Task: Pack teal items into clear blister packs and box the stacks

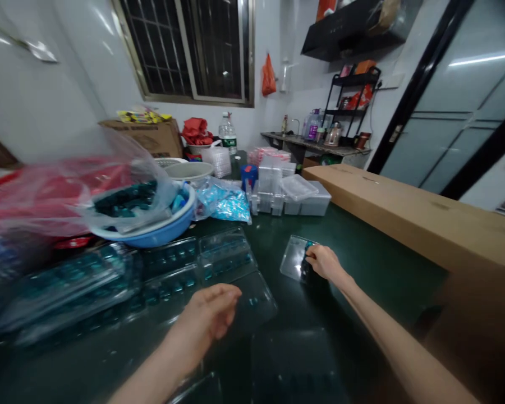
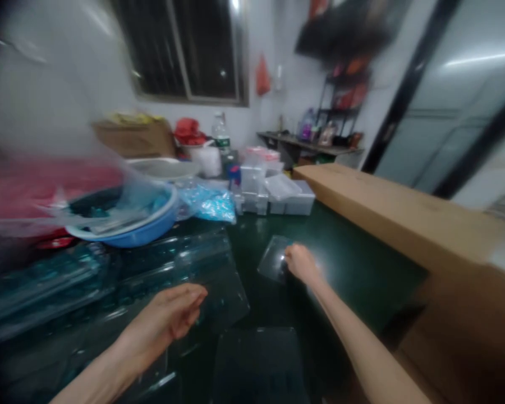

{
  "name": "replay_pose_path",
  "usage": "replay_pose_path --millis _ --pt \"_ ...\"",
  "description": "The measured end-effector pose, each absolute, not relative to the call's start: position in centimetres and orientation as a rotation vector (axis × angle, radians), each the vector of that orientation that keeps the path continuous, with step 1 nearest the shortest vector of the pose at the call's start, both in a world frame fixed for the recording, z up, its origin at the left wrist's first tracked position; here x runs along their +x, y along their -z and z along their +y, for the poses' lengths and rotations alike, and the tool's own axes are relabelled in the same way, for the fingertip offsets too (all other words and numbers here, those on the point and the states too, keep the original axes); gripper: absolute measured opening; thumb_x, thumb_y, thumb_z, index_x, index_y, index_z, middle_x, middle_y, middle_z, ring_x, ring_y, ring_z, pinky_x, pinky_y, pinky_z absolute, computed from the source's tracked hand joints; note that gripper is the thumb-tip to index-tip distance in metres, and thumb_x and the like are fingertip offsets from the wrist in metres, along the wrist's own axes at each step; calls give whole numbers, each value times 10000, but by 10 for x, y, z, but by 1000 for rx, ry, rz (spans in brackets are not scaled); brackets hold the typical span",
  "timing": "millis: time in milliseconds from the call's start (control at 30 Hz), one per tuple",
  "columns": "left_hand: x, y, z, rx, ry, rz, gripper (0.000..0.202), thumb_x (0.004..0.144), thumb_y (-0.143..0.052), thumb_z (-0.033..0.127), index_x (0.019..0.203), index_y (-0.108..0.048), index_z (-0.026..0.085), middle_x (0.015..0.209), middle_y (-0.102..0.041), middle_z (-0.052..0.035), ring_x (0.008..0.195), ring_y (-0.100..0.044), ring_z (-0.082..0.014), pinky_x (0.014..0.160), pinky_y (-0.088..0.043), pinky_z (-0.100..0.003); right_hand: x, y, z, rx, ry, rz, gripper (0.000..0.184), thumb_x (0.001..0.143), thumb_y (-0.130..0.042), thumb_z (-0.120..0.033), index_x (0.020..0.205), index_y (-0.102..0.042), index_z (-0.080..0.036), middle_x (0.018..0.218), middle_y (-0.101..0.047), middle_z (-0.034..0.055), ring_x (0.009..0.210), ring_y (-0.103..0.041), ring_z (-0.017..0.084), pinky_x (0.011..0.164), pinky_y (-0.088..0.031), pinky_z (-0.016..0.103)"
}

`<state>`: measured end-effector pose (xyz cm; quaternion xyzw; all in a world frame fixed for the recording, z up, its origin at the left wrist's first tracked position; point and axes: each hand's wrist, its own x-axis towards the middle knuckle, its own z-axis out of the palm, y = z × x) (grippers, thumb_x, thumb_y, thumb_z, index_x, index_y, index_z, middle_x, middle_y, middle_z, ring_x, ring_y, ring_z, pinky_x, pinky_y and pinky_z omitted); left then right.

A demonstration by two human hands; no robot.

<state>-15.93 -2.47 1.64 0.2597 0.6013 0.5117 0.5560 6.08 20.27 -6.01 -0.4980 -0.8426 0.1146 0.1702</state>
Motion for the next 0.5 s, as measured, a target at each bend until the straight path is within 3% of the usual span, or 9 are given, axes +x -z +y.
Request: replay_pose_path --millis 133,267,333,433,500 --pt "-168 -61 -43 1059 -1288 1680 271 748 -572 344 944 -566 157 535 -513 15 459 -445 -89 383 -314 -176 58 64 196 -1346 -240 -2481 183 767 -451 -150 663 -602 -154 771 -605 82 682 -559 157 579 -325 241" --pt "-220 -143 -59 1416 -1947 1935 289 758 -570 274 1034 -532 197 697 -585 5 537 -500 -89 508 -414 -202 60 74 199 -1300 -171 -2525 197 777 -423 -153 676 -592 -164 767 -592 77 664 -570 161 579 -346 244" --pt "-259 -178 -53 1518 -2150 2126 281 761 -554 254 1031 -538 177 703 -587 7 520 -500 -89 499 -414 -206 62 81 206 -1276 -156 -2561 211 789 -404 -179 684 -586 -181 768 -592 68 678 -576 170 588 -362 251" --pt "-316 -202 -27 1474 -1649 2441 125 722 -573 152 829 -618 105 595 -549 23 494 -485 -78 488 -390 -189 65 89 216 -1217 -196 -2573 228 790 -389 -203 674 -585 -205 756 -602 60 708 -579 188 604 -379 265" --pt "-342 -197 -6 1436 -1565 2442 93 723 -591 163 723 -616 74 585 -537 21 513 -496 -79 521 -411 -199 66 92 220 -1209 -226 -2537 221 772 -400 -201 652 -585 -214 728 -605 57 696 -577 194 605 -384 271"
